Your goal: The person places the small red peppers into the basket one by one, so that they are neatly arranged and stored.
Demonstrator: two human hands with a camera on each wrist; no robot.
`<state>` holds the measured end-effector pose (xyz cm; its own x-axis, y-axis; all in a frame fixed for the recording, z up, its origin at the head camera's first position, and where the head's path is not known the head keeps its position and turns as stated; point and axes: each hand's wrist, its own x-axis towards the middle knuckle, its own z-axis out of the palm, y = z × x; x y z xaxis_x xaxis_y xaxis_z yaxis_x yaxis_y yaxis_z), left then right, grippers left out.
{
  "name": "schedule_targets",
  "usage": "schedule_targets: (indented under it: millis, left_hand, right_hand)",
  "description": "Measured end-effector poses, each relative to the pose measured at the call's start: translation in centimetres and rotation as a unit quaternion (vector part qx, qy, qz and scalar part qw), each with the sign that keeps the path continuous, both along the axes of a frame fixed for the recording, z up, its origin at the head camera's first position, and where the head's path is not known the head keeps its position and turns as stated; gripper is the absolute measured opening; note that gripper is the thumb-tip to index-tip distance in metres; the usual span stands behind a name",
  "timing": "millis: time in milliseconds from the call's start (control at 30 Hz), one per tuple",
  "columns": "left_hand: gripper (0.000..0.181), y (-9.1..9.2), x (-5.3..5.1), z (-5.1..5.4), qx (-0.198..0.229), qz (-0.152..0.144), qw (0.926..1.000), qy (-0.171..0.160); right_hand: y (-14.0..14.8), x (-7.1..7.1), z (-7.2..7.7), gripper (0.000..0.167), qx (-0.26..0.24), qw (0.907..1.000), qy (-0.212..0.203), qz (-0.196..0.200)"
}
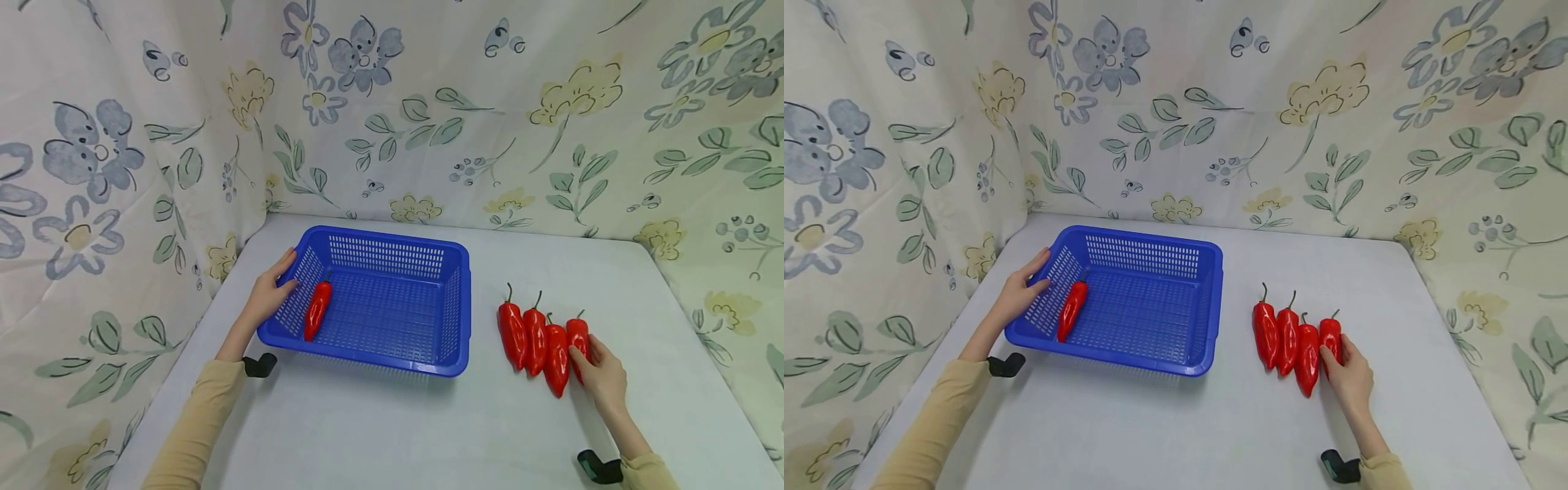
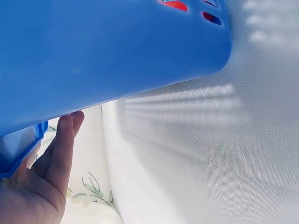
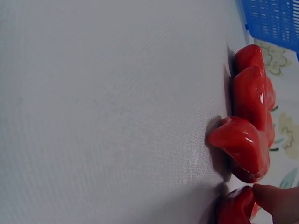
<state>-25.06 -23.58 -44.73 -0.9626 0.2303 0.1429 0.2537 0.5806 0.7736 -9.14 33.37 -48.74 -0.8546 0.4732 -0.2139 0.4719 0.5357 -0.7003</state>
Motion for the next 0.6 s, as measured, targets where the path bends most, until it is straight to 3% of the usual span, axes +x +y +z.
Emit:
schedule_targets:
  millis: [600]
  left_hand:
    - [0.060,0.00,0.05,0.06,-0.002,0.003,0.9999,-0.012]
  right_hand:
    - [0.30,0.26,-0.02,0.070,-0.023,0.9990,0.017,-0.033]
